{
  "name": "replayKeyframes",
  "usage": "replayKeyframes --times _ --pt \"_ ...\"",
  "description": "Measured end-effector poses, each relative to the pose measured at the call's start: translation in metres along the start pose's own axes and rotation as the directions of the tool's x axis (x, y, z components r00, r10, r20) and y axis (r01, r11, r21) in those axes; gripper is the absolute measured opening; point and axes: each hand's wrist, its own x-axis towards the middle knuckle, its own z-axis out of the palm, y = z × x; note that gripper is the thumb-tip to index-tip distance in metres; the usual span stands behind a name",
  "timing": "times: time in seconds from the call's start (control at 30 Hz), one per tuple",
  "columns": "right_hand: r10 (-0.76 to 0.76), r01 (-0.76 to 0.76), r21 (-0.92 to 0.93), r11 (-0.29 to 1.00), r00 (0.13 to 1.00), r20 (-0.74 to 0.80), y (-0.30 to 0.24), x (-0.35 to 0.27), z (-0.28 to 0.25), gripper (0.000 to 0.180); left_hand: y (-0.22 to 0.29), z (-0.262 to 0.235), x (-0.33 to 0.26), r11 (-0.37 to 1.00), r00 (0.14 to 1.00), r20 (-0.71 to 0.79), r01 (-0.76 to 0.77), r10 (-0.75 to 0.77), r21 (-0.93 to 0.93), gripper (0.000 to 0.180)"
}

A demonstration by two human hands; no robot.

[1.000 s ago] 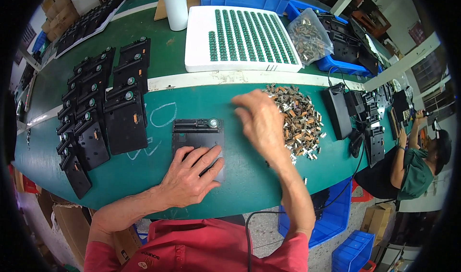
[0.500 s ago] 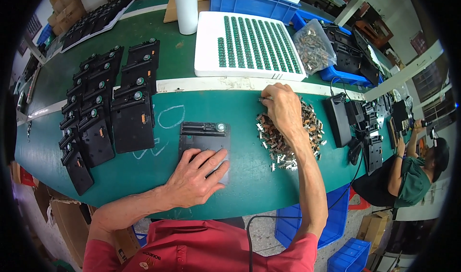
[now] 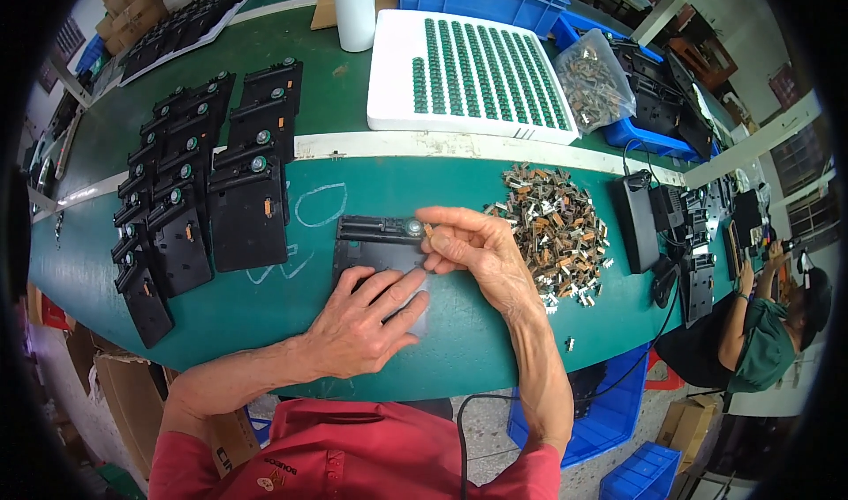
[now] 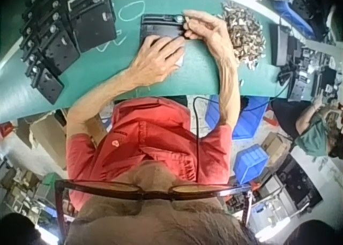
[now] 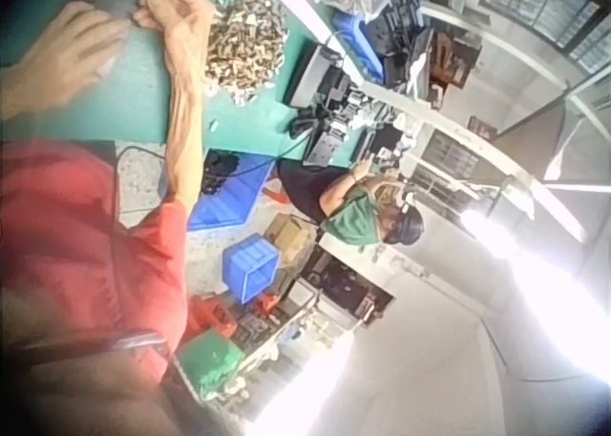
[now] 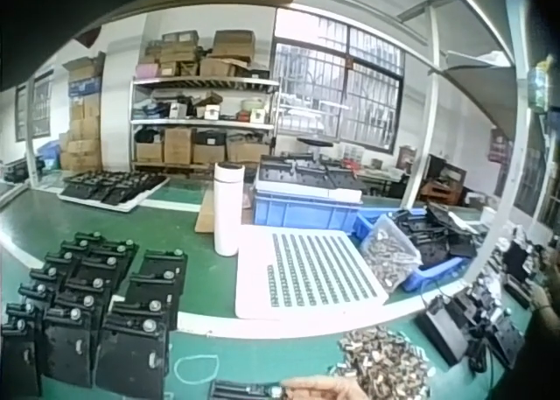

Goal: The person assembles device panels by taking plastic base plates from a box, attaching circular components from a tray and clips from a pile onto each plate by hand, and placing the completed panels in rows on the workbench.

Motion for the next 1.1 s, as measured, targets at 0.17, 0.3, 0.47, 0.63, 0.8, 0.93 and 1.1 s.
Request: replayKeyframes --times 0.17,0.3,0.47,0.63,0.8,0.93,1.1 --pt "0.044 -0.043 -0.02 0.999 0.999 0.026 0.004 -0.002 -0.005 0.024 0.0 0.0 -0.001 1.0 1.0 0.005 0.006 -0.006 -0.016 0.055" --pt "0.047 -0.046 -0.019 0.999 0.999 0.017 -0.001 -0.005 -0.003 0.022 -0.001 0.0 -0.001 1.0 1.0 0.006 -0.024 0.024 0.012 0.055" --pt "0.009 -0.007 -0.083 0.996 1.0 0.025 0.001 -0.007 -0.002 0.014 -0.002 0.0 -0.002 1.0 1.0 -0.01 -0.023 0.023 0.012 0.055" --pt "-0.027 0.024 -0.162 0.986 0.999 -0.017 0.006 -0.007 -0.003 0.013 -0.002 -0.002 -0.001 1.0 1.0 0.003 -0.029 0.029 0.005 0.055" --pt "-0.11 0.1 -0.27 0.958 0.994 -0.024 0.01 -0.006 -0.002 0.011 -0.003 -0.002 -0.002 1.0 1.0 0.003 -0.026 0.026 0.012 0.054" --pt "-0.068 0.046 -0.227 0.973 0.994 -0.09 0.004 -0.009 0.002 0.013 -0.001 0.0 -0.002 1.0 1.0 -0.009 0.005 -0.006 -0.012 0.055" --pt "-0.057 0.037 -0.2 0.979 0.994 -0.095 0.007 -0.009 -0.002 0.017 0.0 0.0 -0.001 1.0 1.0 -0.004 0.007 -0.007 -0.013 0.055"
